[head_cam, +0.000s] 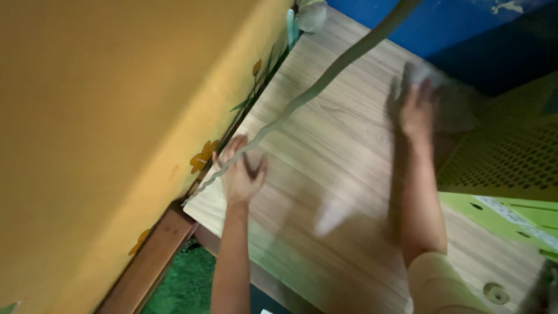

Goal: The person is cleaning a wooden desk surface using wet wipes after handling small yellow objects and tape.

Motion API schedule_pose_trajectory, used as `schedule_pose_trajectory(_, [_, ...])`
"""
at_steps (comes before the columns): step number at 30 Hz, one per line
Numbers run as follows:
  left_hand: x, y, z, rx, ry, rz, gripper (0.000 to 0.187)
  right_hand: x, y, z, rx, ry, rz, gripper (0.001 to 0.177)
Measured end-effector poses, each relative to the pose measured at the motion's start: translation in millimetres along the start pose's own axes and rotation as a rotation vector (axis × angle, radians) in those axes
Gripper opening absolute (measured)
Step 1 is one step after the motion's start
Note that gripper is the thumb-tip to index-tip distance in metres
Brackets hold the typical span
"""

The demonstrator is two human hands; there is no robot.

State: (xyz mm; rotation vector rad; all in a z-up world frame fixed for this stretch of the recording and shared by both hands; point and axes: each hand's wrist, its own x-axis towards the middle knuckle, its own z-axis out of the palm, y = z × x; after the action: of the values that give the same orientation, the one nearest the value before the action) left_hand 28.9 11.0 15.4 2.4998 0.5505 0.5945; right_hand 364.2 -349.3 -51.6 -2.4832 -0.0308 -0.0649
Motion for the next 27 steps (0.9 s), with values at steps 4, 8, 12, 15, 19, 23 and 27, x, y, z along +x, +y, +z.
schedule_pose_trajectory(4, [21.8, 1.6, 13.8, 0.004, -0.072, 0.066, 0.085, -26.4, -115.2, -3.8, -0.254, -0.203, 0.151, 0.085])
schedule_pose_trajectory(8, [44.7, 10.9, 39.4, 0.044, -0.090, 0.101, 0.087, 7.3, -122.9, 43.6, -0.370, -0.270, -0.056, 0.092])
schedule_pose_trajectory(12, [59.1, 12.6, 62.2, 0.068, -0.057, 0.135, 0.093, 28.8, -153.8, 93.2, -0.281, -0.333, -0.322, 0.087])
schedule_pose_trajectory(15, [53.2, -7.3, 70.6, 0.000, 0.034, 0.162, 0.090, 56.8, -134.6, 131.9, -0.097, -0.434, -0.466, 0.065])
schedule_pose_trajectory(19, [57.3, 5.9, 55.9, -0.094, 0.037, 0.133, 0.090, 57.8, -154.5, 102.9, -0.076, -0.343, -0.428, 0.056])
schedule_pose_trajectory(23, [59.1, 8.8, 54.0, -0.107, -0.012, 0.095, 0.094, 97.3, -143.9, 138.5, -0.101, -0.024, -0.615, 0.059])
schedule_pose_trajectory(27, [61.8, 11.7, 52.7, -0.099, 0.022, 0.097, 0.092, 99.7, -174.6, 164.0, -0.110, -0.094, -0.741, 0.047])
